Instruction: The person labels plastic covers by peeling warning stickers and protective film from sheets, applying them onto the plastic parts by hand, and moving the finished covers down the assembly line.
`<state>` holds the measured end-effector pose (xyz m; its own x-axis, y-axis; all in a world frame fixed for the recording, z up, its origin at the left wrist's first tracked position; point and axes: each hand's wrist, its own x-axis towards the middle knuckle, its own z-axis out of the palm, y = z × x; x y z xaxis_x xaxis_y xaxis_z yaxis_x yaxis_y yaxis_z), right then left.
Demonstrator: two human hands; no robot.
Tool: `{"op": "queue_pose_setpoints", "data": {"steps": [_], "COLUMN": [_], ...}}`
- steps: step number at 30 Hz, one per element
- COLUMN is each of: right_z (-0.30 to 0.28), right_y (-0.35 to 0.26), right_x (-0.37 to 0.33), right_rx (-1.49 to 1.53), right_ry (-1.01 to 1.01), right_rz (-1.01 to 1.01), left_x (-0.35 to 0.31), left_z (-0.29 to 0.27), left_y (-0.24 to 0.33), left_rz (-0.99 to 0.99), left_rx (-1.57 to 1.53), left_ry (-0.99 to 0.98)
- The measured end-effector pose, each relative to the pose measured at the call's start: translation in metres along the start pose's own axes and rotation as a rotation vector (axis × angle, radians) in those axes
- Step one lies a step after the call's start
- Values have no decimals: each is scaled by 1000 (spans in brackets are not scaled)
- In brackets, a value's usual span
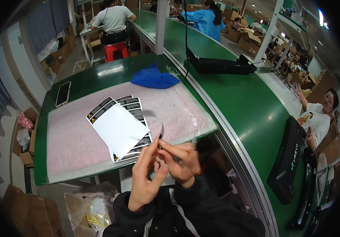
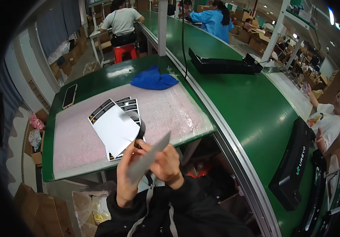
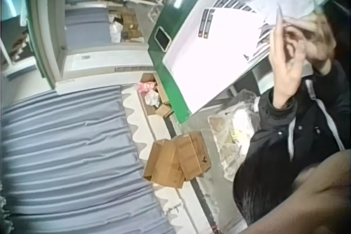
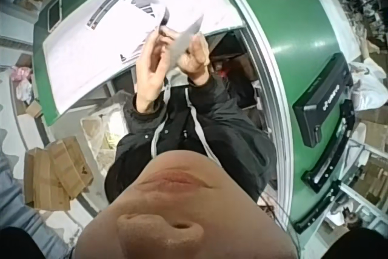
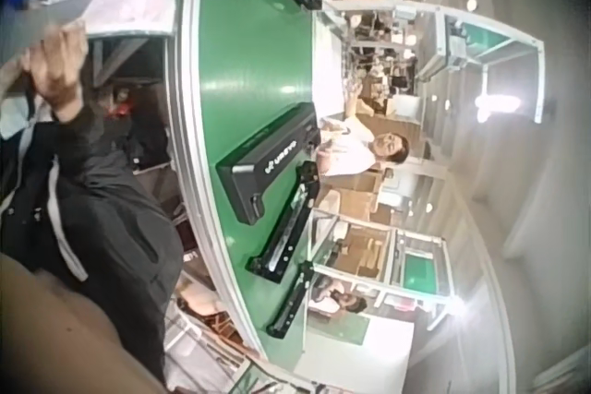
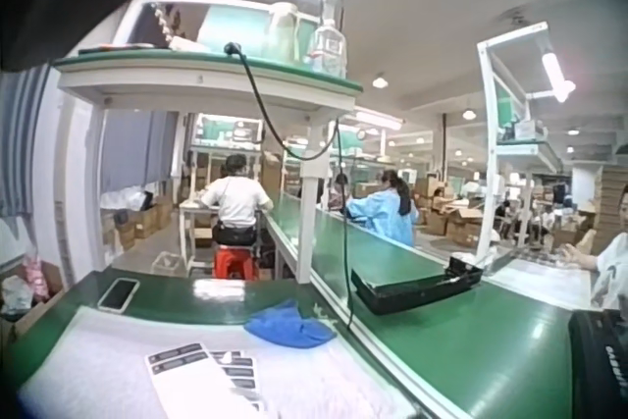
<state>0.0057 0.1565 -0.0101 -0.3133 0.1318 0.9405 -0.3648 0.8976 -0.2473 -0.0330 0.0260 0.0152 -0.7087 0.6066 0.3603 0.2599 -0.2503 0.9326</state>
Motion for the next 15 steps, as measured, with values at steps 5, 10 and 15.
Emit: {"op": "queue_pose_setpoints", "data": {"steps": [5, 10, 15], "right_z": [-7, -18, -5], "right_y": [-1, 2, 1], "right_x": [-4, -3, -8], "right_rx": [203, 87, 244], "right_ry": [7, 114, 121], "right_rz": [112, 33, -44], "left_x": [-6, -14, -20], "left_z": [15, 12, 10], "left_y": [-4, -3, -12], "left_rz": [23, 13, 77], "left_rx": [-151, -407, -283], "left_ry": [-36, -60, 164]}}
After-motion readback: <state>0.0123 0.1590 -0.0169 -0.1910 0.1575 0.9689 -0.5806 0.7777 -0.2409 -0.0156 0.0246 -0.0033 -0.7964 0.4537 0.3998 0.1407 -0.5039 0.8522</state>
